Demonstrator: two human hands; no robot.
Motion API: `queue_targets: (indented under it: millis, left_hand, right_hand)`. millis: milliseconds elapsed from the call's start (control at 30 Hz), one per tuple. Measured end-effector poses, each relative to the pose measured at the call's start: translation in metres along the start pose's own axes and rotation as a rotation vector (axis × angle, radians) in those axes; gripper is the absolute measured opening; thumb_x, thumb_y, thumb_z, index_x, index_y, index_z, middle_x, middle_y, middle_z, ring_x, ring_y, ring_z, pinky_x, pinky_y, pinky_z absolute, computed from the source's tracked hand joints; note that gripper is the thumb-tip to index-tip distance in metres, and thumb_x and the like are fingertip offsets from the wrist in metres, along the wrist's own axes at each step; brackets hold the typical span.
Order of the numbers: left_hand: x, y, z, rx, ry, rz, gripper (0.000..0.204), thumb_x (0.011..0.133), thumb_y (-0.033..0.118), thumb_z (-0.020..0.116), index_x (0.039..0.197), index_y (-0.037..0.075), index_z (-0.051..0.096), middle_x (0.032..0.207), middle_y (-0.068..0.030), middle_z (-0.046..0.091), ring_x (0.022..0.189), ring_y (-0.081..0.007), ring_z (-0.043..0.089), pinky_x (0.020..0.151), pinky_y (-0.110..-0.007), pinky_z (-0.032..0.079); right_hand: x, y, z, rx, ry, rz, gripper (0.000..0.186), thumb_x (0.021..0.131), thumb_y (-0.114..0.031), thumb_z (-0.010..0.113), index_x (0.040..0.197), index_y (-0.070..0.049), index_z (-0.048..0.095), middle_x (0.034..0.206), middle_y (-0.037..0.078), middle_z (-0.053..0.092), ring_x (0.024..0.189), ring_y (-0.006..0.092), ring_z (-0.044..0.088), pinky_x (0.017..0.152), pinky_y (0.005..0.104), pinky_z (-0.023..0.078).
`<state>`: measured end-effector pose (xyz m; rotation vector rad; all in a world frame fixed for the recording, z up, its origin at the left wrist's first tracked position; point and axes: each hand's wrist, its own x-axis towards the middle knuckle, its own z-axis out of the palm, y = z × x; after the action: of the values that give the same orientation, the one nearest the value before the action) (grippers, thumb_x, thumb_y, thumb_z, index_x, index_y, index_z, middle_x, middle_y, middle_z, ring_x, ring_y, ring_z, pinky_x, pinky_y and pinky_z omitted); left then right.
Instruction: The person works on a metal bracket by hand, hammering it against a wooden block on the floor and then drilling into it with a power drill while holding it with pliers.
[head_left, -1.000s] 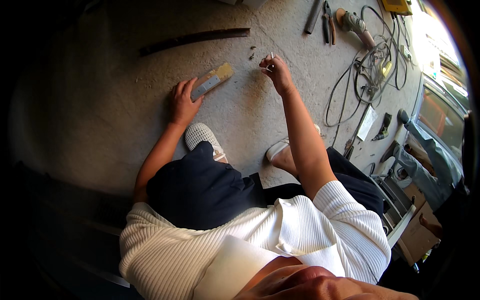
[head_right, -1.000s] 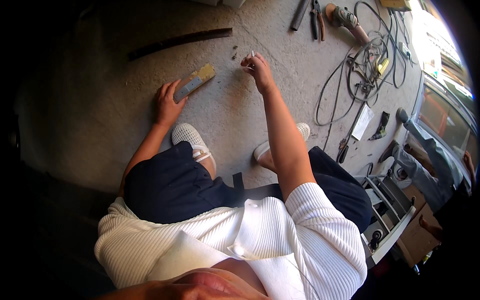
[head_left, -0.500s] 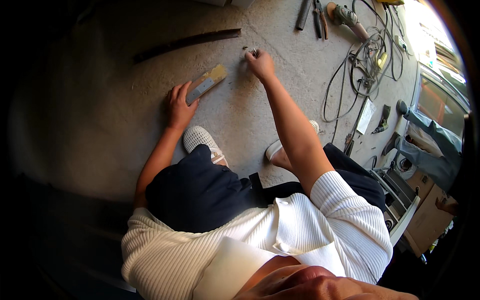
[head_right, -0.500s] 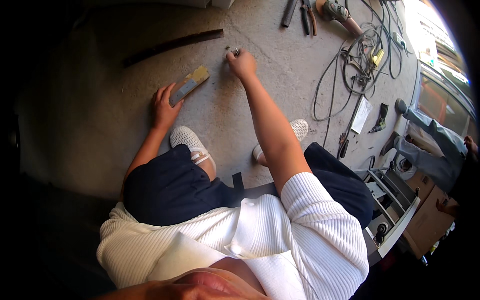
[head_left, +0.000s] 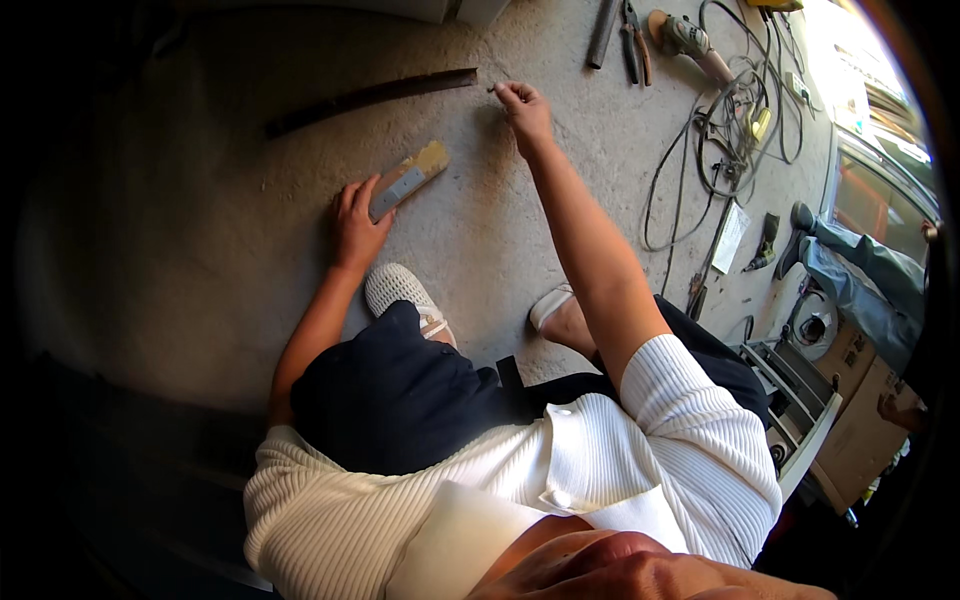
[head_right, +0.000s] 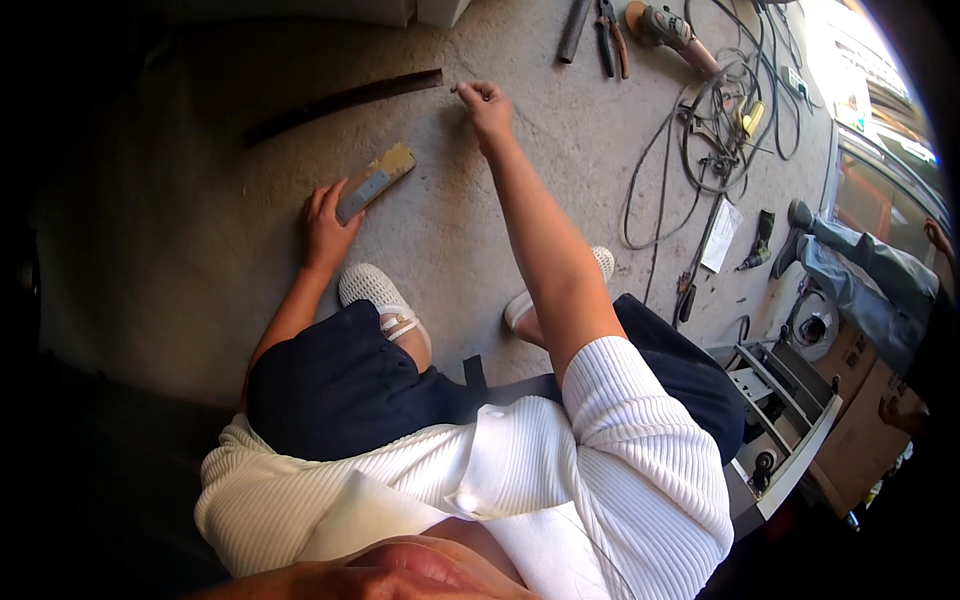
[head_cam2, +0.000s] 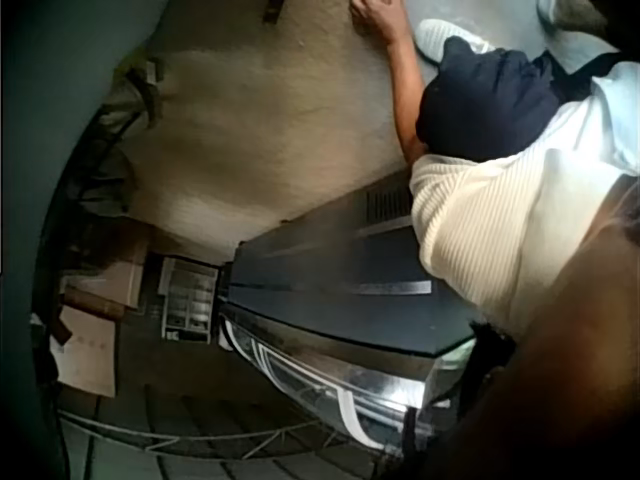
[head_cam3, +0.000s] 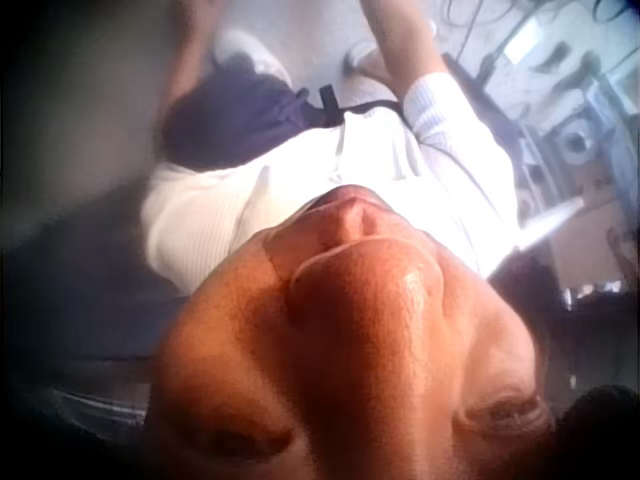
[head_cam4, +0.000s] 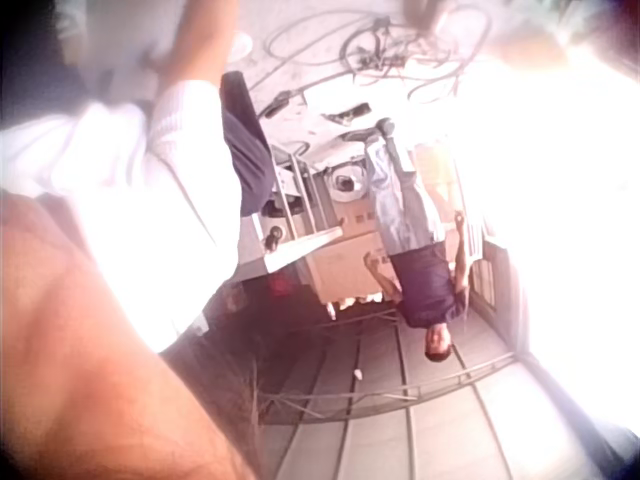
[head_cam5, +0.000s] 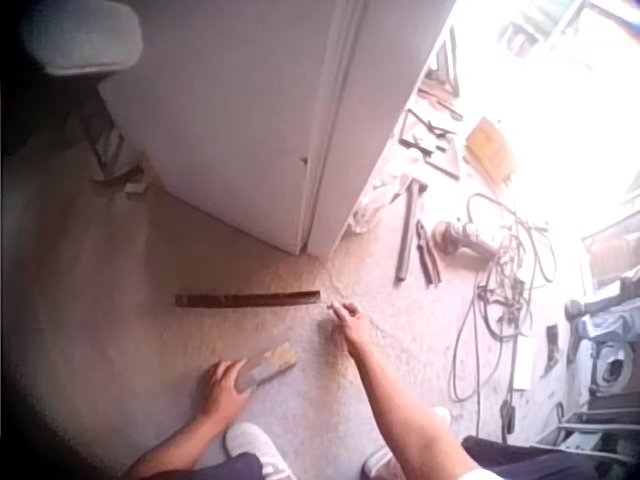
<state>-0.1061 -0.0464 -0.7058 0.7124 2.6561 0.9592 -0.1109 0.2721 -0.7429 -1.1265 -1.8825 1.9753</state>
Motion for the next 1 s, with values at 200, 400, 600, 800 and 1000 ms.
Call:
queue_targets:
  millis: [200, 400, 600, 800, 1000]
  left_hand:
    - [0.0, 0.006, -0.007, 0.032, -0.016, -0.017, 0.059, 0.066, 0.012, 0.078, 0.121, 0.009, 0.057, 0.111, -0.0114, 0.056, 0.106, -0.0318, 0.052, 0.092, -0.041, 0.042]
    - [0.027, 0.023, -0.001, 0.068, -0.077, 0.17, 0.064, 0.064, 0.012, 0.078, 0.124, 0.011, 0.056, 0.111, -0.0092, 0.057, 0.104, -0.0291, 0.053, 0.091, -0.039, 0.042]
    - [0.075, 0.076, 0.016, -0.084, -0.29, 0.496, 0.064, 0.069, 0.012, 0.075, 0.128, 0.019, 0.054, 0.115, -0.0081, 0.057, 0.102, -0.0279, 0.054, 0.09, -0.039, 0.042]
    - [0.129, 0.122, 0.053, 0.031, -0.396, 0.871, 0.06, 0.075, 0.016, 0.07, 0.131, 0.029, 0.052, 0.117, -0.009, 0.056, 0.104, -0.0257, 0.054, 0.088, -0.039, 0.042]
    - [0.173, 0.2, 0.144, 0.032, -0.295, 1.073, 0.055, 0.08, 0.024, 0.067, 0.133, 0.029, 0.05, 0.117, -0.0071, 0.055, 0.103, -0.0229, 0.054, 0.086, -0.037, 0.042]
  right_hand:
    - [0.086, -0.054, -0.049, 0.393, -0.057, 0.225, 0.018, 0.091, -0.018, 0.056, 0.096, -0.001, 0.055, 0.081, 0.009, 0.06, 0.071, 0.0169, 0.057, 0.06, 0.0269, 0.048]
    - [0.15, -0.074, -0.072, -1.287, -0.02, -0.466, 0.039, 0.083, -0.028, 0.062, 0.117, -0.009, 0.055, 0.116, 0.019, 0.056, 0.103, 0.0319, 0.058, 0.084, 0.0391, 0.048]
    - [0.05, -0.141, -0.148, -1.488, -0.057, -0.965, 0.031, 0.09, -0.02, 0.059, 0.119, -0.011, 0.054, 0.113, 0.01, 0.061, 0.1, 0.0253, 0.064, 0.075, 0.0342, 0.054]
    - [-0.147, -0.191, -0.268, -1.374, -0.608, 0.013, 0.028, 0.085, -0.016, 0.062, 0.112, -0.007, 0.056, 0.107, 0.014, 0.059, 0.092, 0.0302, 0.063, 0.08, 0.0407, 0.05]
    - [-0.258, -0.126, -0.303, -0.957, -0.258, 0.341, 0.024, 0.088, -0.011, 0.06, 0.108, 0.001, 0.06, 0.096, 0.015, 0.063, 0.085, 0.024, 0.064, 0.074, 0.0336, 0.051]
